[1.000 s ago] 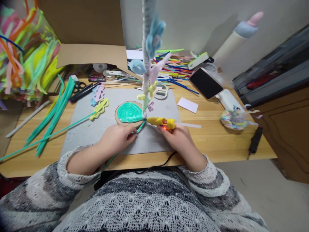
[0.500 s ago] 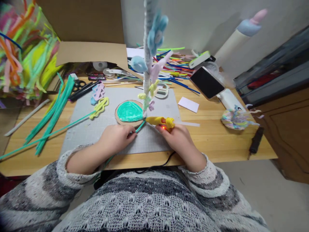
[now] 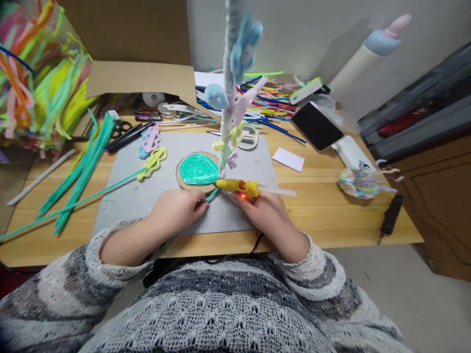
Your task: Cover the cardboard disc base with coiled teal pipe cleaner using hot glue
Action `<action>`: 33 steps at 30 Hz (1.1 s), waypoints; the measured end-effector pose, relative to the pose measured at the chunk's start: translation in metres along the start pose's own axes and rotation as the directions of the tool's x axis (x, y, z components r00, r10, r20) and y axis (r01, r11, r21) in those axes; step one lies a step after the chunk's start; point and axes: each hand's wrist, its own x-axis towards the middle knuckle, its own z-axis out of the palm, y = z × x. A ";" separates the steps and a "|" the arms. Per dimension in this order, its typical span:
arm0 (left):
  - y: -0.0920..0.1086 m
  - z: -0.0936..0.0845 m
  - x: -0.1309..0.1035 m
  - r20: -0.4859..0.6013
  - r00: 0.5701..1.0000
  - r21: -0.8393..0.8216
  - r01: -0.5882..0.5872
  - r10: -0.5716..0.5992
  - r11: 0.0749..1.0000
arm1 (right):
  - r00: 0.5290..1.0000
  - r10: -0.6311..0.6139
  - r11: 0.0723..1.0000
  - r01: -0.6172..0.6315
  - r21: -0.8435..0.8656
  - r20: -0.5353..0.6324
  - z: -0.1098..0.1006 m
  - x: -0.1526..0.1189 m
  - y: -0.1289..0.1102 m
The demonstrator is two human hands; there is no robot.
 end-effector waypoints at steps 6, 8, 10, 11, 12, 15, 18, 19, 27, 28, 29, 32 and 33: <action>0.001 -0.001 -0.001 0.025 0.999 -0.007 0.019 -0.019 1.000 | 1.000 0.000 1.000 0.000 -0.002 0.005 0.003 -0.001 -0.006; 0.001 -0.001 -0.001 0.026 0.999 -0.008 0.019 -0.019 1.000 | 1.000 0.011 1.000 -0.011 -0.004 0.019 0.004 -0.002 -0.008; 0.001 -0.002 -0.002 0.021 1.000 -0.008 0.015 -0.015 1.000 | 0.999 0.004 1.000 -0.004 -0.012 0.032 0.004 -0.002 -0.011; 0.001 -0.002 -0.002 0.019 1.000 -0.008 0.012 -0.012 1.000 | 0.999 -0.004 1.000 0.005 -0.020 0.040 0.005 -0.002 -0.012; 0.001 -0.002 -0.002 0.016 1.000 -0.009 0.010 -0.010 1.000 | 0.999 -0.013 0.999 0.015 -0.030 0.046 0.005 -0.002 -0.013; 0.002 -0.002 -0.003 0.016 1.000 -0.001 0.014 -0.014 1.000 | 0.998 -0.045 0.997 0.047 -0.056 0.038 0.007 -0.001 -0.016; 0.002 0.000 -0.004 0.015 1.000 0.012 0.025 -0.025 1.000 | 0.996 -0.084 0.995 0.085 -0.058 0.018 0.010 0.000 -0.019; 0.002 0.001 -0.004 0.013 1.000 0.015 0.027 -0.027 1.000 | 0.995 -0.094 0.994 0.095 -0.058 0.019 0.011 0.000 -0.020; 0.001 0.005 -0.005 -0.004 1.000 0.022 -0.002 0.002 1.000 | 0.991 -0.127 0.991 0.128 -0.028 0.045 0.020 0.003 -0.026; 0.001 0.005 -0.006 -0.006 1.000 0.021 -0.002 0.002 1.000 | 0.989 -0.139 0.990 0.141 -0.031 0.044 0.021 0.004 -0.028; 0.001 0.005 -0.006 -0.006 1.000 0.020 0.000 0.000 1.000 | 0.987 -0.155 0.987 0.157 -0.040 0.039 0.021 0.005 -0.029; 0.001 0.004 -0.007 0.005 1.000 0.013 0.001 -0.001 1.000 | 0.975 -0.221 0.971 0.221 -0.091 0.010 0.021 0.005 -0.033; 0.001 0.003 -0.007 0.010 1.000 0.013 0.000 0.000 1.000 | 0.970 -0.245 0.964 0.244 -0.110 0.003 0.021 0.004 -0.035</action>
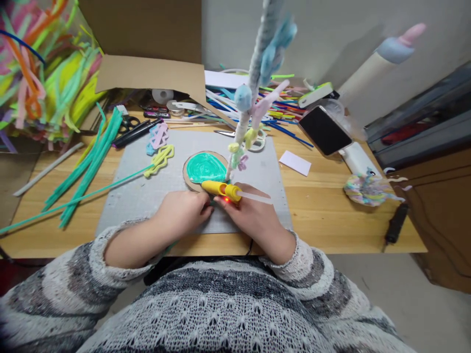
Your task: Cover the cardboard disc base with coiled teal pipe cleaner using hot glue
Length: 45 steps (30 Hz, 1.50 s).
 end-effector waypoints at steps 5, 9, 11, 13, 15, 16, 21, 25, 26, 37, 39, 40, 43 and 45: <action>0.002 -0.003 -0.001 0.010 1.000 -0.007 -0.007 0.007 1.000 | 0.998 -0.062 0.996 0.061 -0.060 -0.015 -0.005 -0.006 -0.002; 0.002 -0.003 -0.002 0.020 1.000 -0.026 -0.005 0.006 1.000 | 0.996 -0.082 0.995 0.081 -0.055 -0.024 -0.004 -0.008 0.000; 0.003 -0.004 -0.002 0.026 1.000 -0.026 0.002 -0.001 1.000 | 0.993 -0.108 0.990 0.103 -0.092 -0.055 -0.002 -0.007 0.000; 0.003 -0.004 -0.002 0.029 1.000 -0.028 0.004 -0.003 1.000 | 0.986 -0.145 0.983 0.135 -0.123 -0.083 0.000 -0.006 0.000; 0.003 -0.004 -0.003 0.030 1.000 -0.031 0.001 0.000 1.000 | 0.980 -0.175 0.978 0.161 -0.133 -0.095 0.002 -0.005 -0.001; 0.003 -0.004 -0.003 0.029 1.000 -0.034 0.000 0.001 0.999 | 0.978 -0.183 0.976 0.169 -0.134 -0.100 0.003 -0.004 -0.001; 0.004 -0.005 -0.003 0.041 0.999 -0.041 0.001 0.001 0.999 | 0.973 -0.203 0.969 0.185 -0.161 -0.106 0.005 0.000 -0.001; 0.005 -0.005 -0.004 0.047 0.999 -0.047 -0.012 0.015 0.999 | 0.973 -0.209 0.966 0.190 -0.175 -0.095 0.006 0.002 -0.001; 0.005 -0.004 -0.005 0.038 0.999 -0.050 -0.017 0.018 0.999 | 0.973 -0.211 0.965 0.192 -0.181 -0.095 0.006 0.002 -0.001; 0.003 -0.005 -0.006 0.036 0.998 -0.057 -0.051 0.053 0.997 | 0.977 -0.203 0.954 0.183 -0.237 -0.065 0.011 0.008 -0.006; 0.004 -0.006 -0.006 0.041 0.998 -0.056 -0.052 0.054 0.997 | 0.977 -0.203 0.954 0.183 -0.237 -0.063 0.011 0.010 -0.008; 0.004 -0.007 -0.007 0.045 0.998 -0.055 -0.051 0.053 0.997 | 0.979 -0.196 0.955 0.177 -0.237 -0.059 0.010 0.011 -0.010; 0.004 -0.008 -0.007 0.055 0.997 -0.052 -0.050 0.053 0.997 | 0.987 -0.154 0.963 0.141 -0.232 -0.038 0.009 0.014 -0.015; 0.004 -0.009 -0.007 0.054 0.997 -0.046 -0.057 0.059 0.997 | 0.991 -0.128 0.968 0.120 -0.221 -0.024 0.008 0.015 -0.018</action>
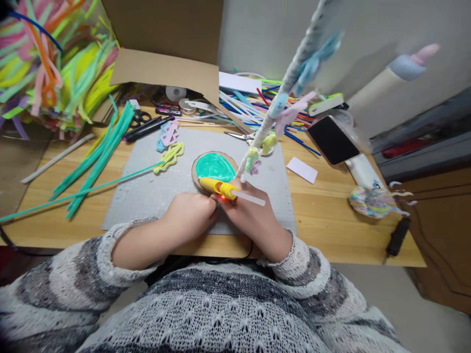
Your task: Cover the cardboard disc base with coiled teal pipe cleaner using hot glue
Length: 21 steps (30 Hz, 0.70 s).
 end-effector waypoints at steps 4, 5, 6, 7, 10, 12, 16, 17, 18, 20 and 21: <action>-0.001 0.001 0.000 -0.006 1.000 0.008 -0.012 0.012 1.000 | 0.998 0.044 0.998 -0.045 0.031 0.032 0.001 0.003 -0.004; -0.001 0.001 0.000 -0.007 1.000 0.008 -0.012 0.012 1.000 | 0.997 0.061 0.997 -0.063 0.037 0.038 0.001 0.004 -0.005; -0.001 0.001 0.000 -0.006 1.000 0.006 -0.012 0.012 1.000 | 0.996 0.074 0.996 -0.076 0.044 0.041 0.002 0.005 -0.005; -0.001 0.001 0.000 -0.007 1.000 0.003 -0.010 0.010 1.000 | 0.996 0.078 0.995 -0.080 0.055 0.039 0.004 0.005 -0.006; -0.001 -0.001 0.000 -0.001 1.000 -0.003 0.000 0.000 1.000 | 0.999 0.020 0.991 -0.024 0.134 0.025 0.008 0.007 -0.006; 0.000 -0.002 0.000 0.005 1.000 -0.006 0.003 -0.003 1.000 | 0.999 -0.034 0.978 0.031 0.205 0.014 0.011 0.008 -0.005; 0.000 -0.003 0.000 0.009 1.000 -0.012 -0.011 0.011 1.000 | 0.997 -0.071 0.963 0.065 0.261 0.015 0.014 0.008 -0.001; 0.000 -0.003 0.000 0.005 1.000 -0.009 -0.014 0.014 1.000 | 0.997 -0.077 0.962 0.068 0.263 0.021 0.014 0.008 0.000; 0.000 -0.003 0.000 0.001 1.000 -0.005 -0.016 0.016 1.000 | 0.996 -0.084 0.961 0.073 0.265 0.030 0.014 0.008 0.000; 0.000 -0.002 0.000 0.001 1.000 0.001 -0.013 0.013 1.000 | 0.995 -0.090 0.955 0.075 0.288 0.040 0.012 0.009 0.000; 0.000 -0.002 0.000 0.008 1.000 0.002 -0.012 0.012 1.000 | 0.996 -0.082 0.948 0.067 0.310 0.036 0.011 0.009 0.000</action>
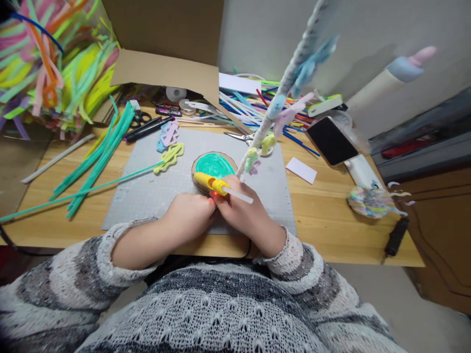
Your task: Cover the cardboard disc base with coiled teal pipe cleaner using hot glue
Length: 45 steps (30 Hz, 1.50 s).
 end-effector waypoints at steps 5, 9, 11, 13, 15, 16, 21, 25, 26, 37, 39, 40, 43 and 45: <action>0.000 0.000 0.000 0.021 1.000 -0.009 0.005 -0.005 1.000 | 0.999 0.016 0.993 -0.011 0.117 -0.043 -0.008 -0.011 -0.004; 0.000 0.002 0.000 0.002 1.000 -0.013 0.024 -0.024 1.000 | 0.985 0.058 0.977 -0.023 0.211 -0.163 -0.015 -0.041 0.006; 0.000 0.003 0.000 -0.002 1.000 -0.015 0.029 -0.029 0.999 | 0.965 0.182 0.948 -0.122 0.295 -0.188 -0.018 -0.061 0.018; -0.001 0.004 0.001 -0.012 0.999 -0.018 0.032 -0.033 0.999 | 0.929 0.326 0.879 -0.228 0.418 -0.178 -0.022 -0.078 0.030; -0.003 0.004 0.001 -0.030 0.999 -0.026 0.038 -0.039 0.999 | 0.889 0.448 0.771 -0.333 0.543 -0.092 -0.028 -0.088 0.042; -0.004 0.002 0.001 -0.043 0.998 -0.038 0.042 -0.044 0.998 | 0.867 0.495 0.706 -0.363 0.609 -0.057 -0.032 -0.090 0.047; -0.018 -0.010 0.003 -0.091 0.995 -0.249 0.021 -0.045 0.968 | 0.776 0.626 0.463 -0.450 0.764 0.077 -0.056 -0.073 0.075; -0.033 -0.014 0.005 0.009 0.994 -0.472 0.097 -0.105 0.876 | 0.702 0.687 0.418 -0.592 0.689 0.186 -0.073 -0.051 0.098; -0.036 -0.014 0.005 0.007 0.993 -0.483 0.110 -0.122 0.869 | 0.680 0.702 0.399 -0.621 0.674 0.211 -0.076 -0.045 0.103; -0.044 -0.016 0.003 -0.064 0.987 -0.336 0.119 -0.149 0.934 | 0.769 0.524 0.720 -0.630 -0.292 -0.367 -0.091 -0.010 0.095; -0.044 -0.015 0.003 -0.060 0.987 -0.329 0.124 -0.152 0.936 | 0.912 0.292 0.897 -0.366 -0.249 -0.289 -0.075 -0.005 0.082; -0.045 -0.015 0.003 -0.058 0.986 -0.330 0.126 -0.154 0.935 | 0.963 0.185 0.962 -0.218 -0.163 -0.195 -0.065 -0.001 0.077; -0.047 -0.015 0.004 -0.050 0.983 -0.346 0.148 -0.176 0.927 | 0.991 0.096 0.995 -0.092 0.044 -0.095 -0.031 0.010 0.067; -0.048 -0.015 0.005 -0.047 0.980 -0.346 0.164 -0.192 0.924 | 0.996 0.060 0.996 -0.056 0.063 -0.064 -0.015 0.016 0.067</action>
